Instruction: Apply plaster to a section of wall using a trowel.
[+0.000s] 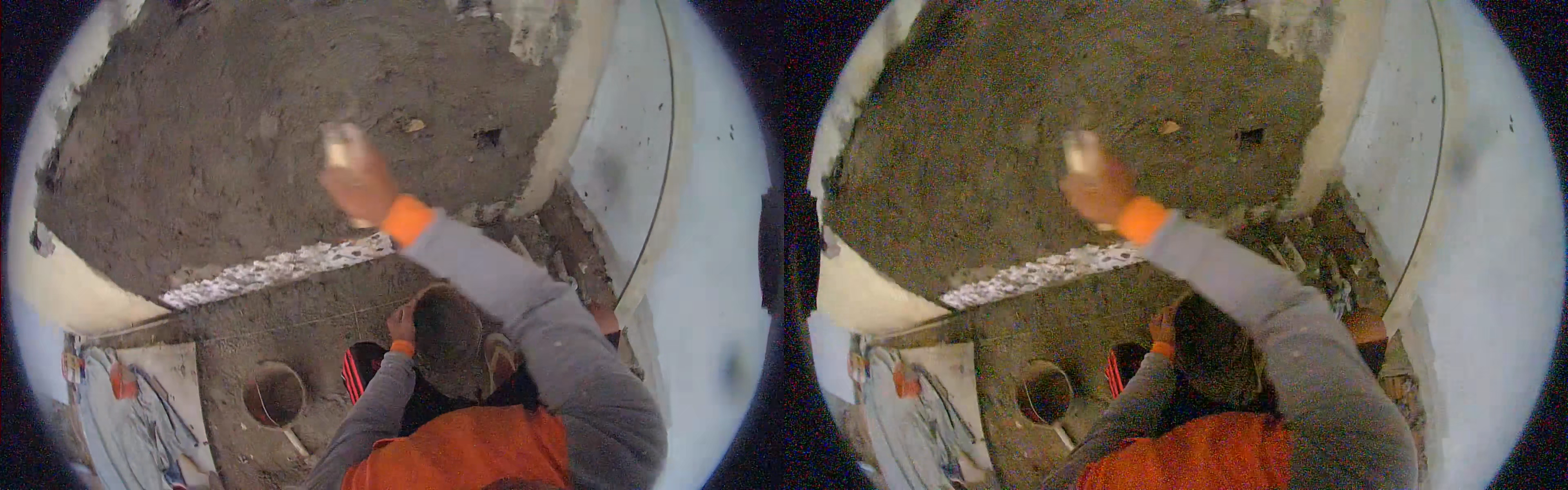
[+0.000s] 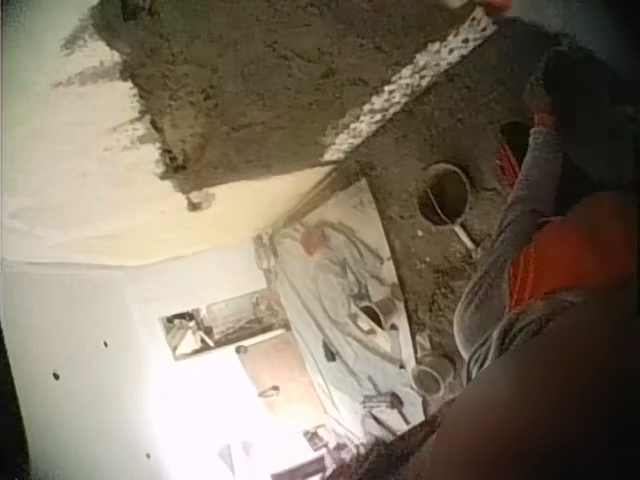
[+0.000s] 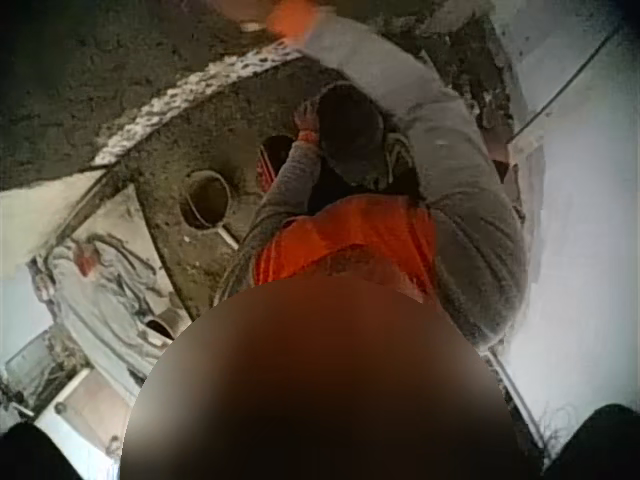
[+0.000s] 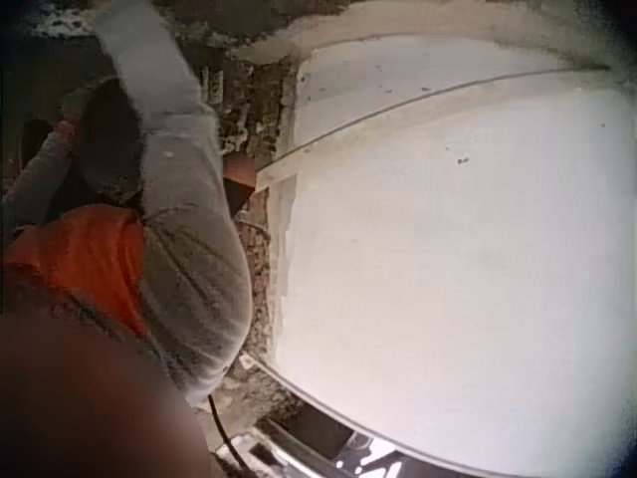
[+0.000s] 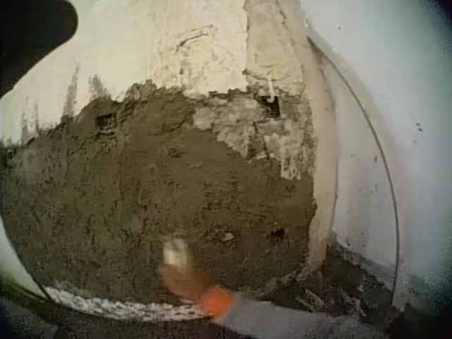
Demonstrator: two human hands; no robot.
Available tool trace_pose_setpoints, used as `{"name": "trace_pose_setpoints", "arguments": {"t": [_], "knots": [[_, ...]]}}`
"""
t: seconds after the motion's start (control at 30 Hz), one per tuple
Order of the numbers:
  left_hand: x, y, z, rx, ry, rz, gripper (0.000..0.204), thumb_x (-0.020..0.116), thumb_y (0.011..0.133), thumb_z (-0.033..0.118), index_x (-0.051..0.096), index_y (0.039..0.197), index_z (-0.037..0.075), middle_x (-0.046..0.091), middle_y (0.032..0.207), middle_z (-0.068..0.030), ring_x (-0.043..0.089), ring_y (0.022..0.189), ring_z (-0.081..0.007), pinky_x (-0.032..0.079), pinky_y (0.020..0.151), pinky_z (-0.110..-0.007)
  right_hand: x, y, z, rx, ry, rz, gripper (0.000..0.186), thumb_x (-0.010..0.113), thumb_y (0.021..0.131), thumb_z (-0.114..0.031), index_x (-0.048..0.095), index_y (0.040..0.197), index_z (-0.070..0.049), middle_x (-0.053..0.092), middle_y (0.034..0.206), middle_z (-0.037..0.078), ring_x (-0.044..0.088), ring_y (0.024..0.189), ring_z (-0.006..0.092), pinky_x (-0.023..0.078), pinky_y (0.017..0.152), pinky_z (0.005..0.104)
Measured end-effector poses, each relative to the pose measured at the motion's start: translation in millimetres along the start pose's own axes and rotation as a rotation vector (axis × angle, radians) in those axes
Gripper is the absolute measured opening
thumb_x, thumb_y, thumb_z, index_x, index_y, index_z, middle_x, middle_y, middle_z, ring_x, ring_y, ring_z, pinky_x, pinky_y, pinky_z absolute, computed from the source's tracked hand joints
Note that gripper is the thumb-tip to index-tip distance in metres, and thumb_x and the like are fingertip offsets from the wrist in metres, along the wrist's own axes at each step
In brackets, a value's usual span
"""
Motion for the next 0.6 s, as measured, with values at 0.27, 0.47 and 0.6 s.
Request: {"name": "trace_pose_setpoints", "arguments": {"t": [0.27,0.47,0.6], "knots": [[30,-9,64,-0.075,0.247,-0.130,0.036,0.049,0.081,0.034,0.061,0.088,0.000,0.061,0.088,-0.0142,0.057,0.079,-0.0291,0.043,0.073,-0.036,-157,-152,119,-0.200,-0.754,-0.646,0.049,0.059,0.070,-0.025,0.045,0.111,-0.002,0.054,0.098,0.020,0.054,0.086,0.0349,0.044,0.074,0.0402],[-1,-9,38,0.019,0.535,-0.102,0.043,0.051,0.079,0.041,0.059,0.092,0.001,0.059,0.092,-0.0171,0.056,0.085,-0.0311,0.042,0.078,-0.037,-126,-256,171,0.508,-0.962,-1.438,0.054,0.062,0.068,-0.032,0.046,0.111,-0.004,0.049,0.111,0.018,0.051,0.095,0.0351,0.042,0.079,0.0440],[40,-10,90,-0.138,0.436,-0.212,0.028,0.057,0.073,0.029,0.057,0.084,0.003,0.058,0.085,-0.0173,0.056,0.080,-0.0334,0.044,0.072,-0.042,-161,-365,295,0.068,-1.304,-1.670,0.049,0.057,0.073,-0.033,0.046,0.110,-0.004,0.050,0.108,0.020,0.050,0.095,0.0357,0.041,0.080,0.0439]]}}
Point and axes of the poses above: each hand's wrist, its own y-axis towards the middle knuckle, its own x-axis out of the palm, z = x × y, the point moved 5 cm from there along y, towards the middle knuckle
